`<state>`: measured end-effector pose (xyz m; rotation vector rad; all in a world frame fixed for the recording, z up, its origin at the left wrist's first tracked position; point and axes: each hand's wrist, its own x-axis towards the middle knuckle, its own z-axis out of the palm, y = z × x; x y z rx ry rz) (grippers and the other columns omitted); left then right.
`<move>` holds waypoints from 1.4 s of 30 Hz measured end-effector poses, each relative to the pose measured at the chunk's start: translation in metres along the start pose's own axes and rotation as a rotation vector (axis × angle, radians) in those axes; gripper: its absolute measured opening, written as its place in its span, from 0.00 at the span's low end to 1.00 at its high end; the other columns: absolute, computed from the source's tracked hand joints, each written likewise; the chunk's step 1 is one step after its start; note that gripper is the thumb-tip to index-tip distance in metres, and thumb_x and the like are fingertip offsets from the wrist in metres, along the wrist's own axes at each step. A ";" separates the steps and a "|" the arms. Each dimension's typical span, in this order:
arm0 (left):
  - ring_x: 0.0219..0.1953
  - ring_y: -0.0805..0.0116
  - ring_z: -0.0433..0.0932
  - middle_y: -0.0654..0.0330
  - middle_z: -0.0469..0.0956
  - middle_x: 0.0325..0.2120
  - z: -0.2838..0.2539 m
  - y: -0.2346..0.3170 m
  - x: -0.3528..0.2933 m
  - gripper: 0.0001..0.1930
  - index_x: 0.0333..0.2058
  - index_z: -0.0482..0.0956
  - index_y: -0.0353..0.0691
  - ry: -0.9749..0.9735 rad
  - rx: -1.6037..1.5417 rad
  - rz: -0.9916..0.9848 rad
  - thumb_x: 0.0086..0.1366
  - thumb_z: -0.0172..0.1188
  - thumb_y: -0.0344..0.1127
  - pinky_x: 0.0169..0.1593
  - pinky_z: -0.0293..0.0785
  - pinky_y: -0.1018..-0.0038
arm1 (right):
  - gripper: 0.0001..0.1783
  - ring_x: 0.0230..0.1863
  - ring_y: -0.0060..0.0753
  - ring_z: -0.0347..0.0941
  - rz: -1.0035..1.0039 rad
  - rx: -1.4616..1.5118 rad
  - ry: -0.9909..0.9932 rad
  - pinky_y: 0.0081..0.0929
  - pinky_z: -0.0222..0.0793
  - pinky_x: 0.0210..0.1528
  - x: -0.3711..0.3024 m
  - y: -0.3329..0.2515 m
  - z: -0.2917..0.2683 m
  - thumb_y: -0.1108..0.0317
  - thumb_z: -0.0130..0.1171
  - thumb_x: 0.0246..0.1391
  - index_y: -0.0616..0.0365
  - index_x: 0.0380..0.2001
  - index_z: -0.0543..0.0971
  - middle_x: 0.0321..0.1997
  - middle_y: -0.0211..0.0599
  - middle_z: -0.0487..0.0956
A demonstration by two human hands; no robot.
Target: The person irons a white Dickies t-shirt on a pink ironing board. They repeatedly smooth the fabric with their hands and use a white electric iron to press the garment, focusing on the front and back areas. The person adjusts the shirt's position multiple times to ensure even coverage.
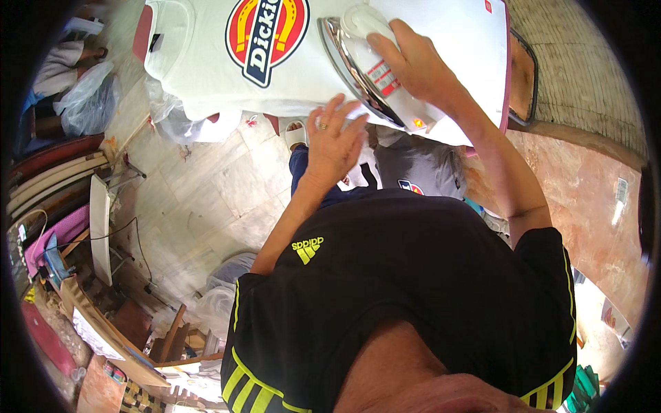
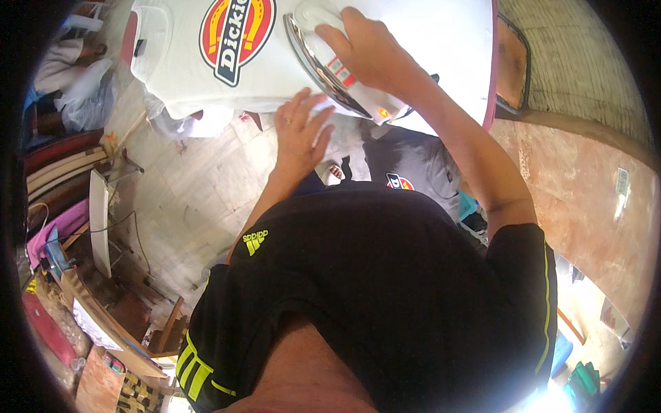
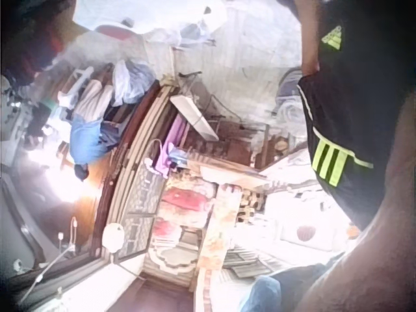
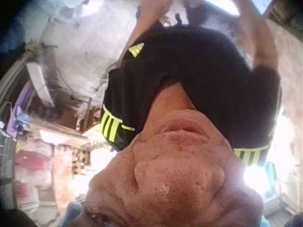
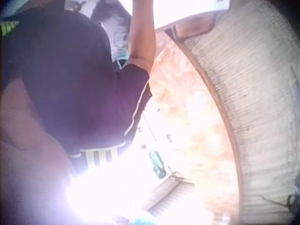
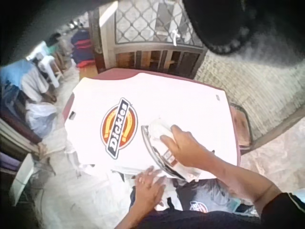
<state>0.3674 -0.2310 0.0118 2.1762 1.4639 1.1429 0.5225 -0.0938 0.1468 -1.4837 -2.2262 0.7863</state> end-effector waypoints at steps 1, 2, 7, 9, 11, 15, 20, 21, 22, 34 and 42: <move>0.67 0.57 0.64 0.63 0.72 0.58 -0.002 -0.003 -0.005 0.18 0.48 0.80 0.50 0.048 0.014 -0.033 0.58 0.65 0.34 0.64 0.53 0.53 | 0.21 0.31 0.57 0.80 -0.014 -0.027 -0.014 0.41 0.72 0.34 -0.014 0.000 0.002 0.54 0.51 0.67 0.66 0.42 0.72 0.29 0.63 0.78; 0.67 0.56 0.64 0.63 0.73 0.57 -0.005 -0.007 -0.009 0.18 0.48 0.80 0.50 0.097 0.028 -0.066 0.58 0.65 0.34 0.64 0.52 0.53 | 0.21 0.29 0.56 0.79 -0.058 -0.052 -0.031 0.41 0.72 0.32 -0.026 0.003 0.002 0.54 0.52 0.67 0.66 0.42 0.72 0.27 0.61 0.78; 0.66 0.54 0.65 0.62 0.74 0.56 -0.022 -0.031 -0.022 0.17 0.49 0.80 0.47 0.272 0.071 -0.177 0.59 0.63 0.31 0.64 0.52 0.54 | 0.21 0.25 0.57 0.77 -0.188 -0.103 -0.248 0.41 0.70 0.29 -0.050 -0.006 -0.009 0.54 0.55 0.66 0.64 0.44 0.71 0.22 0.58 0.77; 0.62 0.51 0.68 0.58 0.76 0.53 -0.029 -0.045 -0.025 0.16 0.47 0.81 0.44 0.373 0.077 -0.188 0.59 0.62 0.28 0.62 0.57 0.56 | 0.21 0.25 0.58 0.76 -0.236 -0.161 -0.352 0.43 0.69 0.29 -0.034 -0.010 -0.013 0.54 0.55 0.66 0.64 0.44 0.72 0.21 0.57 0.76; 0.60 0.51 0.70 0.57 0.76 0.52 -0.034 -0.055 -0.022 0.16 0.47 0.81 0.42 0.427 0.083 -0.200 0.59 0.61 0.27 0.61 0.59 0.57 | 0.21 0.26 0.61 0.76 -0.364 -0.183 -0.283 0.46 0.70 0.31 -0.025 -0.010 -0.004 0.52 0.57 0.64 0.62 0.45 0.72 0.21 0.58 0.77; 0.58 0.51 0.71 0.54 0.77 0.51 -0.047 -0.054 -0.001 0.16 0.48 0.80 0.38 0.475 0.190 -0.207 0.60 0.59 0.25 0.61 0.60 0.57 | 0.22 0.28 0.62 0.77 -0.337 -0.261 -0.296 0.49 0.71 0.33 -0.005 -0.020 0.005 0.50 0.55 0.64 0.60 0.42 0.72 0.24 0.59 0.78; 0.60 0.50 0.69 0.51 0.75 0.53 -0.048 -0.050 0.043 0.19 0.52 0.78 0.36 0.427 0.154 -0.140 0.61 0.58 0.27 0.63 0.59 0.57 | 0.19 0.28 0.62 0.77 -0.245 -0.172 -0.161 0.49 0.70 0.31 -0.022 -0.002 -0.023 0.55 0.59 0.63 0.63 0.38 0.71 0.22 0.57 0.77; 0.61 0.49 0.69 0.51 0.75 0.54 -0.044 -0.049 0.053 0.20 0.53 0.77 0.36 0.410 0.147 -0.101 0.61 0.58 0.27 0.63 0.58 0.57 | 0.18 0.26 0.61 0.77 -0.217 -0.134 -0.084 0.47 0.70 0.29 -0.024 0.009 -0.026 0.56 0.60 0.62 0.63 0.39 0.72 0.22 0.56 0.77; 0.63 0.48 0.67 0.50 0.74 0.55 -0.041 -0.047 0.064 0.21 0.55 0.76 0.36 0.354 0.129 -0.115 0.62 0.58 0.28 0.65 0.55 0.57 | 0.18 0.26 0.61 0.78 -0.144 -0.115 -0.033 0.46 0.70 0.29 -0.022 0.017 -0.029 0.56 0.60 0.62 0.63 0.39 0.72 0.22 0.56 0.77; 0.69 0.37 0.57 0.47 0.61 0.67 -0.003 -0.074 0.188 0.34 0.63 0.66 0.34 -0.052 0.257 0.044 0.64 0.60 0.50 0.66 0.51 0.44 | 0.31 0.35 0.64 0.80 0.175 -0.145 0.320 0.48 0.76 0.41 0.178 0.075 -0.087 0.45 0.53 0.63 0.69 0.44 0.76 0.32 0.65 0.81; 0.69 0.36 0.55 0.46 0.58 0.68 -0.007 -0.082 0.197 0.33 0.63 0.65 0.34 -0.153 0.264 0.032 0.65 0.59 0.48 0.65 0.51 0.39 | 0.25 0.37 0.55 0.81 -0.156 -0.196 0.164 0.42 0.74 0.41 0.232 0.062 -0.078 0.49 0.57 0.63 0.62 0.46 0.78 0.37 0.58 0.82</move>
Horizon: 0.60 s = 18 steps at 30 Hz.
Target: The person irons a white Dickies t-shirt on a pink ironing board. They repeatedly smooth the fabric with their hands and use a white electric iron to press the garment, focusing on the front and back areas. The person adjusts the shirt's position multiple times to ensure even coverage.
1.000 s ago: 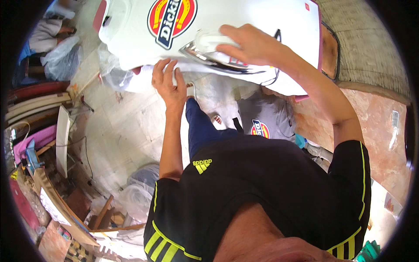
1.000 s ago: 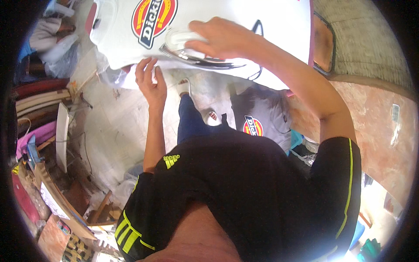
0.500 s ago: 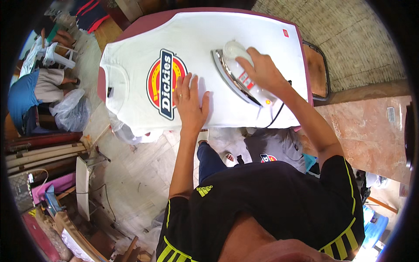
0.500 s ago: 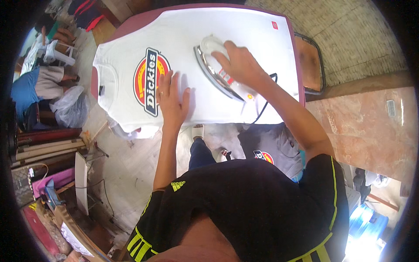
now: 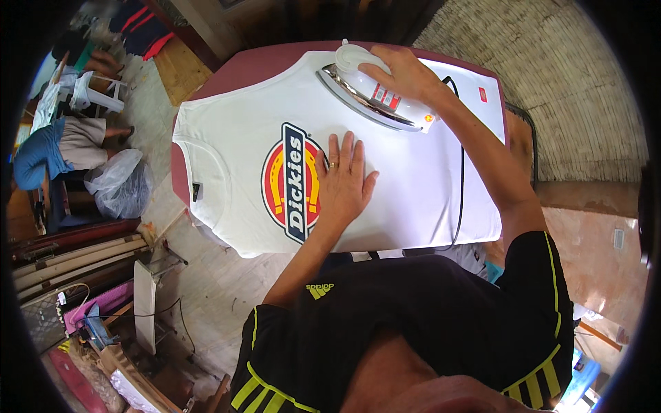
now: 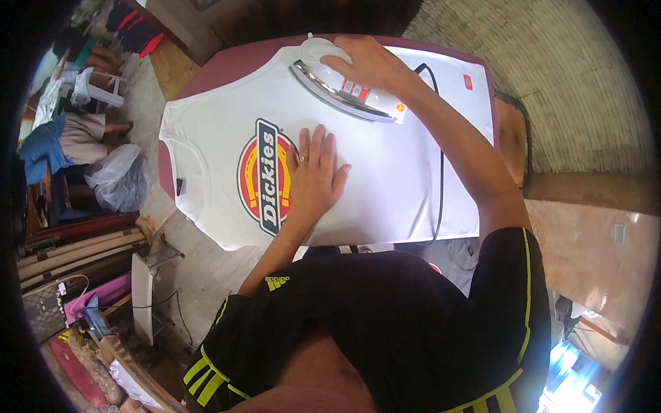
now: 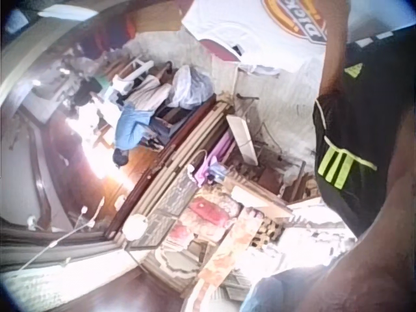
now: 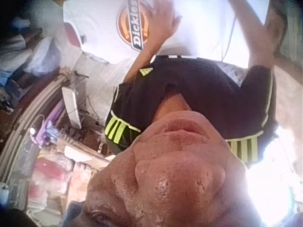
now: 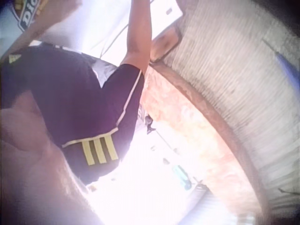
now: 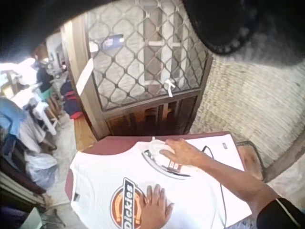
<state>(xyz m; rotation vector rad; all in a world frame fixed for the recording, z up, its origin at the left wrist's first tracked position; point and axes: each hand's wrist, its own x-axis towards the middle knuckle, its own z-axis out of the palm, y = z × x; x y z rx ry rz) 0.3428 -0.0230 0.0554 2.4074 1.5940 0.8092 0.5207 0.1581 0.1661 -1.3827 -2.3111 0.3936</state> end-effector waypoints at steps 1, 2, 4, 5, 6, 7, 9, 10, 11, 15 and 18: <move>0.69 0.36 0.55 0.47 0.58 0.68 -0.001 0.000 0.000 0.33 0.63 0.65 0.34 -0.007 0.000 0.001 0.65 0.59 0.48 0.65 0.50 0.39 | 0.24 0.36 0.55 0.81 0.009 0.005 -0.014 0.42 0.74 0.41 0.007 -0.006 0.002 0.49 0.57 0.63 0.62 0.46 0.78 0.36 0.58 0.82; 0.70 0.37 0.53 0.47 0.57 0.69 -0.002 -0.001 0.000 0.33 0.63 0.64 0.35 -0.032 -0.016 -0.006 0.65 0.59 0.48 0.65 0.50 0.38 | 0.24 0.34 0.57 0.80 0.078 0.005 -0.032 0.43 0.74 0.40 0.016 -0.011 0.003 0.49 0.57 0.63 0.62 0.45 0.78 0.33 0.57 0.81; 0.70 0.38 0.52 0.47 0.56 0.69 -0.004 -0.001 0.003 0.33 0.64 0.64 0.35 -0.048 -0.029 -0.008 0.65 0.59 0.48 0.66 0.49 0.38 | 0.26 0.36 0.58 0.81 0.141 0.048 -0.050 0.44 0.75 0.42 0.025 -0.016 0.001 0.46 0.56 0.62 0.63 0.44 0.78 0.35 0.57 0.82; 0.71 0.38 0.52 0.47 0.56 0.69 -0.004 0.000 0.003 0.33 0.64 0.64 0.36 -0.057 -0.036 -0.006 0.65 0.59 0.48 0.66 0.49 0.38 | 0.28 0.37 0.58 0.81 0.176 0.070 -0.058 0.45 0.75 0.43 0.025 -0.016 0.001 0.45 0.56 0.61 0.63 0.44 0.79 0.36 0.58 0.82; 0.71 0.38 0.50 0.47 0.56 0.69 -0.004 0.001 0.004 0.34 0.64 0.64 0.37 -0.067 -0.059 -0.001 0.65 0.59 0.48 0.66 0.47 0.38 | 0.25 0.37 0.58 0.81 0.162 0.039 -0.061 0.45 0.75 0.42 0.022 -0.012 -0.002 0.48 0.57 0.62 0.63 0.43 0.79 0.35 0.57 0.82; 0.71 0.38 0.50 0.47 0.55 0.69 -0.005 -0.001 0.005 0.34 0.65 0.63 0.37 -0.078 -0.059 -0.009 0.65 0.59 0.48 0.66 0.47 0.38 | 0.24 0.36 0.58 0.80 0.121 0.031 -0.035 0.44 0.74 0.41 0.018 -0.008 -0.003 0.49 0.56 0.63 0.63 0.43 0.78 0.33 0.56 0.82; 0.71 0.38 0.49 0.47 0.54 0.70 -0.006 0.000 0.006 0.34 0.65 0.63 0.38 -0.110 -0.074 -0.003 0.65 0.59 0.48 0.67 0.46 0.38 | 0.21 0.33 0.57 0.80 0.063 0.000 0.027 0.43 0.74 0.37 0.000 0.003 -0.004 0.51 0.56 0.65 0.62 0.42 0.77 0.31 0.55 0.81; 0.71 0.38 0.49 0.47 0.53 0.70 -0.005 0.000 0.007 0.34 0.66 0.62 0.41 -0.138 -0.064 -0.013 0.65 0.59 0.48 0.66 0.46 0.37 | 0.20 0.32 0.57 0.79 0.111 0.013 0.041 0.42 0.74 0.36 -0.011 0.002 -0.007 0.53 0.56 0.66 0.63 0.41 0.76 0.29 0.56 0.80; 0.72 0.38 0.49 0.47 0.53 0.70 -0.005 -0.001 0.007 0.34 0.67 0.62 0.42 -0.151 -0.051 -0.025 0.65 0.59 0.48 0.66 0.46 0.37 | 0.19 0.31 0.57 0.80 0.150 -0.025 0.036 0.42 0.74 0.35 -0.020 0.003 -0.010 0.54 0.56 0.66 0.63 0.41 0.75 0.28 0.57 0.80; 0.72 0.37 0.49 0.47 0.53 0.70 -0.009 -0.001 0.009 0.35 0.68 0.62 0.46 -0.165 -0.022 -0.014 0.65 0.59 0.49 0.66 0.46 0.37 | 0.20 0.30 0.62 0.79 0.303 -0.052 0.091 0.47 0.75 0.33 -0.073 0.010 -0.032 0.53 0.57 0.64 0.64 0.40 0.75 0.27 0.60 0.80; 0.71 0.35 0.49 0.45 0.52 0.70 -0.006 -0.001 0.010 0.35 0.68 0.62 0.46 -0.162 -0.001 0.019 0.65 0.59 0.49 0.64 0.48 0.38 | 0.21 0.31 0.62 0.80 0.521 -0.102 0.154 0.49 0.75 0.33 -0.105 0.024 -0.044 0.53 0.58 0.64 0.65 0.39 0.75 0.27 0.59 0.80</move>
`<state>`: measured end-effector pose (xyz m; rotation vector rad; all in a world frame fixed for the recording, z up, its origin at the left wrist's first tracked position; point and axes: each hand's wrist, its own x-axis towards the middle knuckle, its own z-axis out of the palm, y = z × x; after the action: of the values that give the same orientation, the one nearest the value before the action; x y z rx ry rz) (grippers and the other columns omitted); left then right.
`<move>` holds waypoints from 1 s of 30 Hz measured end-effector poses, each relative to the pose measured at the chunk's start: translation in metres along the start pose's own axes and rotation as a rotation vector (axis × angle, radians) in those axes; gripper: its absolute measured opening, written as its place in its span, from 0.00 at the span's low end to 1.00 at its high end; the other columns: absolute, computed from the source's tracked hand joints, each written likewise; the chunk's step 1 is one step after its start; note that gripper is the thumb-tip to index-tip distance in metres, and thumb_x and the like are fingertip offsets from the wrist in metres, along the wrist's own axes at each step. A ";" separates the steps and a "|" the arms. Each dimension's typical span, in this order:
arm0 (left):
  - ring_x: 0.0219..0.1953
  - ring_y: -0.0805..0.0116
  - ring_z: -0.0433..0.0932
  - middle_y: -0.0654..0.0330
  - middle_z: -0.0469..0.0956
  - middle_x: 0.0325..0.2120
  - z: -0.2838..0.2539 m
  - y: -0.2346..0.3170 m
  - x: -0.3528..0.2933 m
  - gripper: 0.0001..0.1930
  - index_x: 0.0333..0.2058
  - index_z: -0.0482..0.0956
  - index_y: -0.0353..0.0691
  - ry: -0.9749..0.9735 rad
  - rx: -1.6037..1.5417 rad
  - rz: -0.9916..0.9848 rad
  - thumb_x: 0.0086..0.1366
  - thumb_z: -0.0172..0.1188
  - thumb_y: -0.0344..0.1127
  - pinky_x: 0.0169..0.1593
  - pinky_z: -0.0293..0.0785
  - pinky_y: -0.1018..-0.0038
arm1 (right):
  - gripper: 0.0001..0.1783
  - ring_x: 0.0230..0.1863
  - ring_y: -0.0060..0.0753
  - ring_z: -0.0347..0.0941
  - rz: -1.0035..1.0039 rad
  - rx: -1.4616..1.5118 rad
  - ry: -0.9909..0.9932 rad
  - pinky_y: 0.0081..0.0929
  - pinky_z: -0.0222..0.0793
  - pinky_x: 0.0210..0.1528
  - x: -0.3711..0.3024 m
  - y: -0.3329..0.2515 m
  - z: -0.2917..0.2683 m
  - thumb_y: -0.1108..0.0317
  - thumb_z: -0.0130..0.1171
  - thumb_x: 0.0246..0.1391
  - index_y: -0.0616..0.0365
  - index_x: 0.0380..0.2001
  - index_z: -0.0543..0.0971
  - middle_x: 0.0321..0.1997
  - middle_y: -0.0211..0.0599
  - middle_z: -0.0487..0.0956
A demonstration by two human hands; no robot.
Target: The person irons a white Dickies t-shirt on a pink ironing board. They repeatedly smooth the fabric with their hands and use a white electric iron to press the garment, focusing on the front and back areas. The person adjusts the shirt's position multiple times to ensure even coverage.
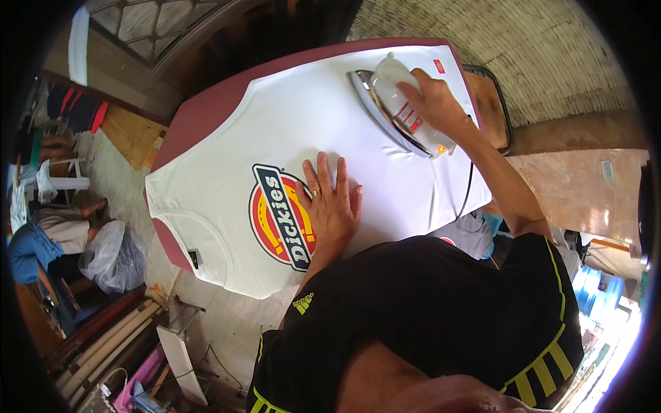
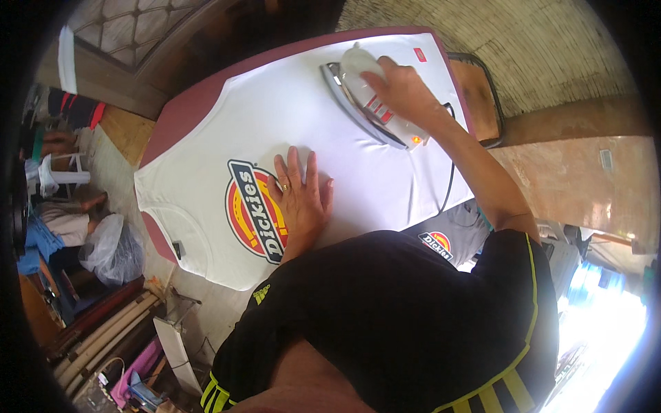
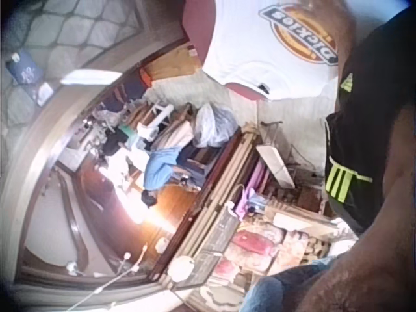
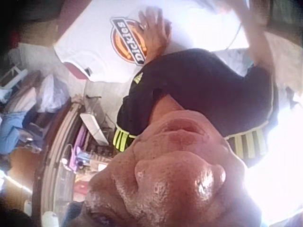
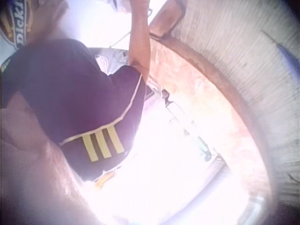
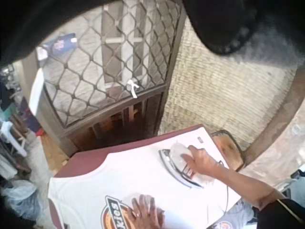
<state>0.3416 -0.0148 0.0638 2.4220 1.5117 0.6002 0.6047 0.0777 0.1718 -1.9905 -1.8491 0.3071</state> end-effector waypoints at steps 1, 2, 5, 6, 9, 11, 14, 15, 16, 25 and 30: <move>0.71 0.35 0.49 0.45 0.52 0.70 -0.001 0.000 0.000 0.35 0.67 0.62 0.46 -0.010 0.017 0.002 0.65 0.59 0.50 0.64 0.48 0.38 | 0.21 0.31 0.61 0.80 0.005 -0.042 0.048 0.49 0.76 0.33 0.002 0.011 -0.003 0.53 0.57 0.64 0.64 0.39 0.75 0.27 0.60 0.80; 0.71 0.35 0.49 0.45 0.52 0.70 -0.002 0.000 0.000 0.35 0.67 0.62 0.46 -0.019 0.035 0.001 0.65 0.59 0.50 0.64 0.48 0.38 | 0.21 0.31 0.61 0.80 0.007 -0.084 0.093 0.49 0.76 0.34 0.008 0.023 -0.004 0.53 0.57 0.64 0.64 0.40 0.75 0.27 0.60 0.80; 0.71 0.36 0.49 0.45 0.52 0.70 -0.003 0.003 0.001 0.35 0.67 0.62 0.46 -0.027 0.056 0.012 0.65 0.59 0.50 0.65 0.47 0.38 | 0.21 0.35 0.64 0.80 0.001 -0.153 0.254 0.49 0.76 0.38 0.040 0.076 -0.006 0.53 0.57 0.64 0.62 0.45 0.75 0.33 0.61 0.81; 0.72 0.36 0.48 0.46 0.52 0.71 -0.002 0.003 0.000 0.35 0.68 0.62 0.47 -0.031 0.057 0.013 0.64 0.59 0.50 0.65 0.46 0.38 | 0.21 0.36 0.62 0.80 -0.023 -0.171 0.309 0.48 0.77 0.40 0.053 0.090 -0.006 0.53 0.57 0.64 0.62 0.46 0.76 0.35 0.62 0.81; 0.71 0.37 0.49 0.46 0.53 0.70 0.001 0.002 0.000 0.34 0.67 0.63 0.47 -0.010 0.085 0.029 0.65 0.58 0.51 0.65 0.46 0.39 | 0.21 0.39 0.57 0.80 0.046 -0.229 0.142 0.45 0.76 0.41 0.089 0.112 -0.014 0.54 0.54 0.65 0.61 0.50 0.75 0.38 0.64 0.79; 0.70 0.36 0.51 0.46 0.55 0.69 0.000 0.004 0.002 0.34 0.67 0.63 0.47 0.009 0.110 0.048 0.65 0.57 0.51 0.64 0.49 0.39 | 0.22 0.39 0.60 0.77 -0.268 -0.455 0.148 0.47 0.73 0.40 0.097 0.136 -0.001 0.54 0.48 0.68 0.63 0.51 0.75 0.38 0.64 0.77; 0.70 0.35 0.52 0.46 0.56 0.69 0.002 0.005 0.003 0.33 0.66 0.64 0.47 0.029 0.133 0.051 0.66 0.56 0.51 0.63 0.51 0.40 | 0.19 0.32 0.54 0.76 -0.621 -1.011 0.479 0.44 0.71 0.32 0.053 0.145 0.009 0.54 0.52 0.66 0.60 0.41 0.77 0.29 0.56 0.76; 0.70 0.35 0.52 0.46 0.56 0.69 0.004 0.003 0.002 0.32 0.66 0.64 0.47 0.038 0.147 0.051 0.66 0.56 0.51 0.63 0.52 0.40 | 0.19 0.34 0.53 0.78 -0.665 -0.905 0.449 0.43 0.73 0.34 0.040 0.140 0.006 0.54 0.53 0.66 0.61 0.44 0.76 0.31 0.59 0.77; 0.70 0.35 0.54 0.46 0.56 0.69 0.006 0.001 0.000 0.32 0.66 0.65 0.48 0.039 0.144 0.040 0.67 0.55 0.53 0.64 0.49 0.40 | 0.19 0.35 0.52 0.80 -0.712 -0.793 0.421 0.43 0.75 0.37 0.028 0.131 0.000 0.54 0.55 0.65 0.61 0.46 0.76 0.33 0.61 0.78; 0.70 0.33 0.51 0.42 0.56 0.68 0.009 0.034 0.017 0.33 0.65 0.65 0.42 0.002 0.133 0.081 0.64 0.57 0.50 0.63 0.49 0.39 | 0.16 0.21 0.41 0.76 -0.417 -0.362 0.275 0.35 0.71 0.25 -0.131 0.153 -0.080 0.58 0.59 0.61 0.58 0.44 0.77 0.24 0.42 0.78; 0.71 0.35 0.50 0.45 0.54 0.70 0.049 0.090 0.040 0.36 0.67 0.63 0.44 -0.060 0.080 0.237 0.64 0.58 0.53 0.64 0.49 0.35 | 0.18 0.12 0.22 0.63 0.467 0.296 -0.007 0.27 0.59 0.15 -0.140 0.182 -0.147 0.54 0.55 0.67 0.60 0.36 0.73 0.14 0.29 0.68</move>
<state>0.4520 -0.0180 0.0645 2.6774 1.2583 0.5148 0.8173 -0.0892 0.2083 -2.1775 -1.2319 0.6776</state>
